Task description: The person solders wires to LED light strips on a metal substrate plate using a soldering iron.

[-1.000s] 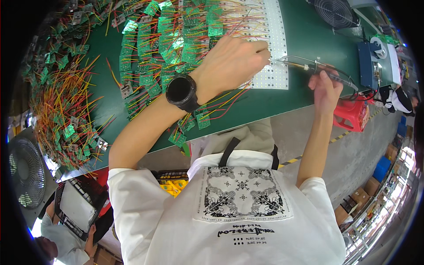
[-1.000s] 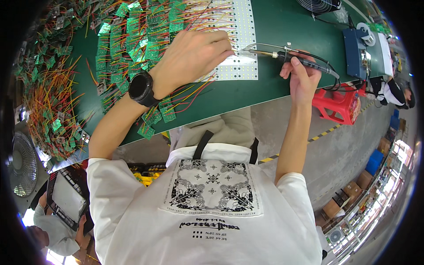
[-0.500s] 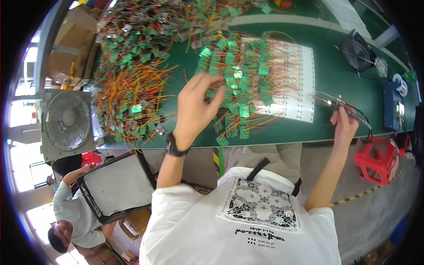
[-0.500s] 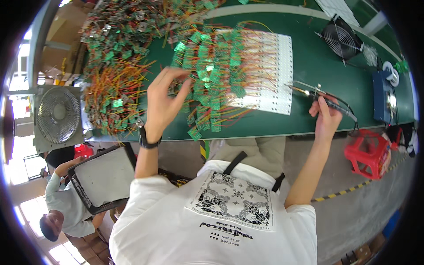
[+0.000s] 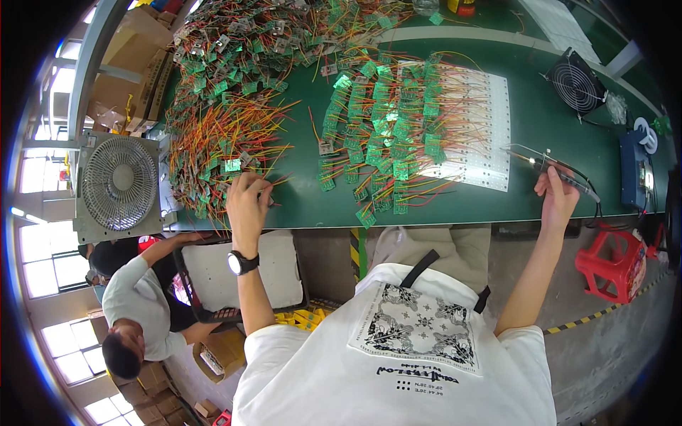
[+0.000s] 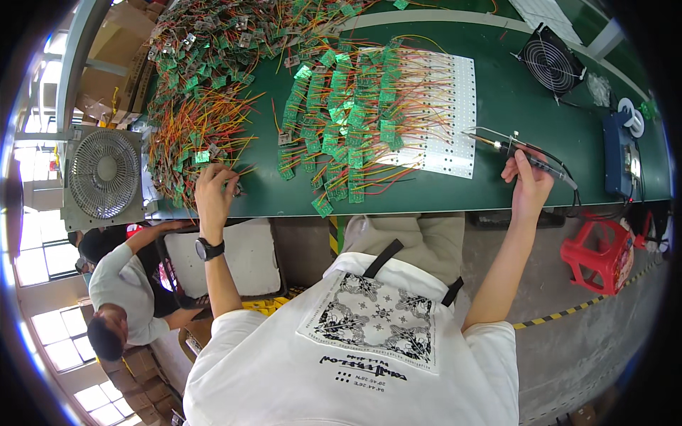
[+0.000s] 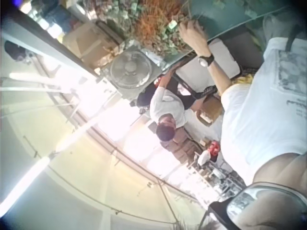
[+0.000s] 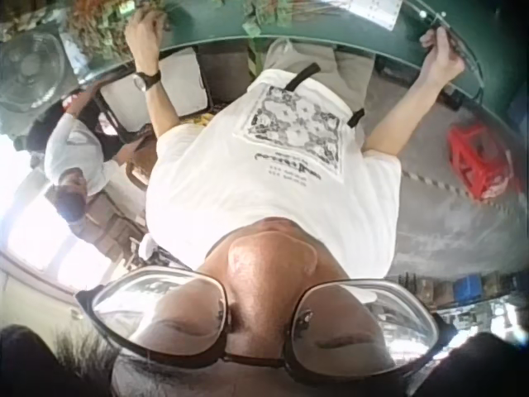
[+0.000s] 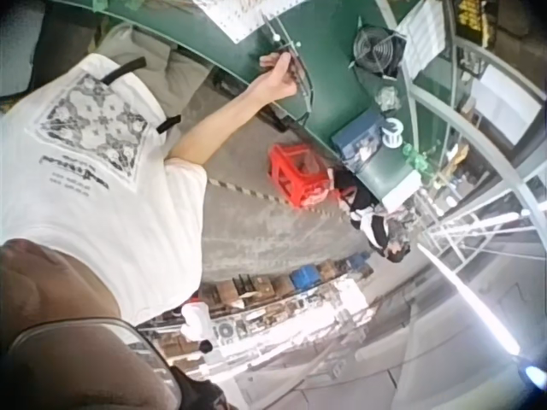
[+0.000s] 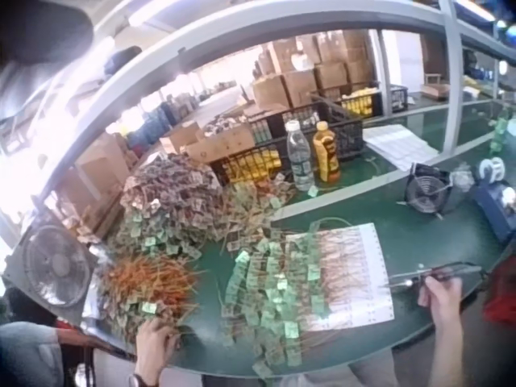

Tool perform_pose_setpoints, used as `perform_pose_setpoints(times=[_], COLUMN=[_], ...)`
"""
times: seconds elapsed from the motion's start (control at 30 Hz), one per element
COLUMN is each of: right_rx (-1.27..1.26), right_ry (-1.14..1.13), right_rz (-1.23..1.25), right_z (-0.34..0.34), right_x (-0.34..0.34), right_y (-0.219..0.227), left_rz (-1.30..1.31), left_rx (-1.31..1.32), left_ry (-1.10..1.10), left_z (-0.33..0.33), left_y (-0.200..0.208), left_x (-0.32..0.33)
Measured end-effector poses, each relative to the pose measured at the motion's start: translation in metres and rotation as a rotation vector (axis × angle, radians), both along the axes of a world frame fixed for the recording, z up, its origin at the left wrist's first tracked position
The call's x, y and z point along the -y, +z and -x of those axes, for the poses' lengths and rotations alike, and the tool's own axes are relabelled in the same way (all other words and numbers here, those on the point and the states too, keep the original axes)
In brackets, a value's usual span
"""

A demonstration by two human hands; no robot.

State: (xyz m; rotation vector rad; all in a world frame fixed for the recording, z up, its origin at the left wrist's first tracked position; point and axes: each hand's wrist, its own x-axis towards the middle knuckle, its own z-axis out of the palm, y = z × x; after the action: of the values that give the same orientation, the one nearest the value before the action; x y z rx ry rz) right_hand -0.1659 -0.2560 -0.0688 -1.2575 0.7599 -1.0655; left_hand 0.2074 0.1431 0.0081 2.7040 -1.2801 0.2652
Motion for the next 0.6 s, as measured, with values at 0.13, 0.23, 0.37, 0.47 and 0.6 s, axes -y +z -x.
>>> perform_pose_setpoints(times=[0.13, 0.23, 0.37, 0.47, 0.6], right_rx=[0.039, 0.03, 0.01, 0.019, 0.006], right_ry=[0.017, 0.017, 0.005, 0.014, -0.004], right_rz=[0.0, 0.004, -0.01, -0.01, -0.003], right_z=[-0.001, 0.0, 0.003, 0.001, 0.001], right_x=[-0.001, -0.002, -0.001, -0.003, -0.003], right_y=[0.0, 0.0, -0.001, 0.001, 0.002], left_rz=[0.353, 0.542, 0.673, 0.62, 0.567], left_rx=[-0.097, -0.225, -0.363, -0.43, 0.052], left_ry=[-0.081, 0.013, 0.076, 0.009, -0.037], left_z=[-0.001, -0.009, -0.032, -0.046, -0.034], left_y=[0.007, 0.013, 0.017, 0.016, 0.009], left_x=[0.013, 0.03, 0.058, 0.076, 0.086])
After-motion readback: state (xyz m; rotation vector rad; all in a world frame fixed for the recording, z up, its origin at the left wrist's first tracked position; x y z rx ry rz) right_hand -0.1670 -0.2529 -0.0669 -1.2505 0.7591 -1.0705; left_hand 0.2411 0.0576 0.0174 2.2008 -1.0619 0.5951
